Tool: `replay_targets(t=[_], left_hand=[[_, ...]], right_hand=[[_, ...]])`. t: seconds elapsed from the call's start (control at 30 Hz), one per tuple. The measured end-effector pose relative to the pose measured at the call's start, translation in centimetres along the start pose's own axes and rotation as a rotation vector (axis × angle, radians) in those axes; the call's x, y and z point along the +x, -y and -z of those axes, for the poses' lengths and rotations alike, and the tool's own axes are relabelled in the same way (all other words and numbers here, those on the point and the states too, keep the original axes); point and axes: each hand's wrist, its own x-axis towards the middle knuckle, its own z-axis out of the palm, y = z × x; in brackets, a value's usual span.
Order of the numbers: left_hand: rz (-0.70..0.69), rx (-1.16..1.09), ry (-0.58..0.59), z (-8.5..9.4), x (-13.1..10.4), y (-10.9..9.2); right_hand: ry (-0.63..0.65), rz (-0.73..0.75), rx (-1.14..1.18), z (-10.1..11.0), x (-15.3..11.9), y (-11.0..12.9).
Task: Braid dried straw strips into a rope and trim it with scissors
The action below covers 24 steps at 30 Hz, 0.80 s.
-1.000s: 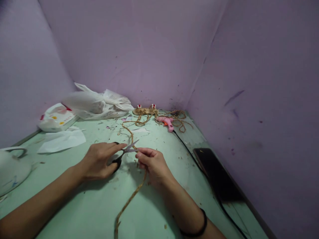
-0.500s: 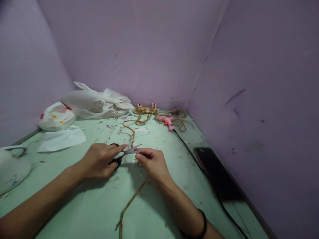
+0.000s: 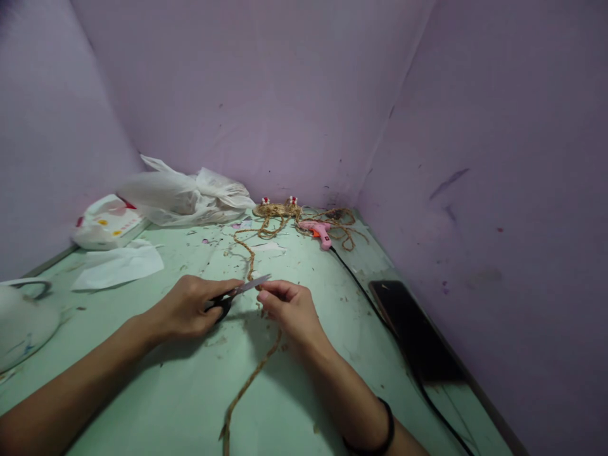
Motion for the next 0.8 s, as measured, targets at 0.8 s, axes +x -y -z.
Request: replay_targets(t=[0.8], left_hand=[[0.625, -0.966, -0.316, -0.9, 1.6, -2.0]], right_hand=[[0.169, -0.305, 0.38, -0.1, 0.1, -0.7]])
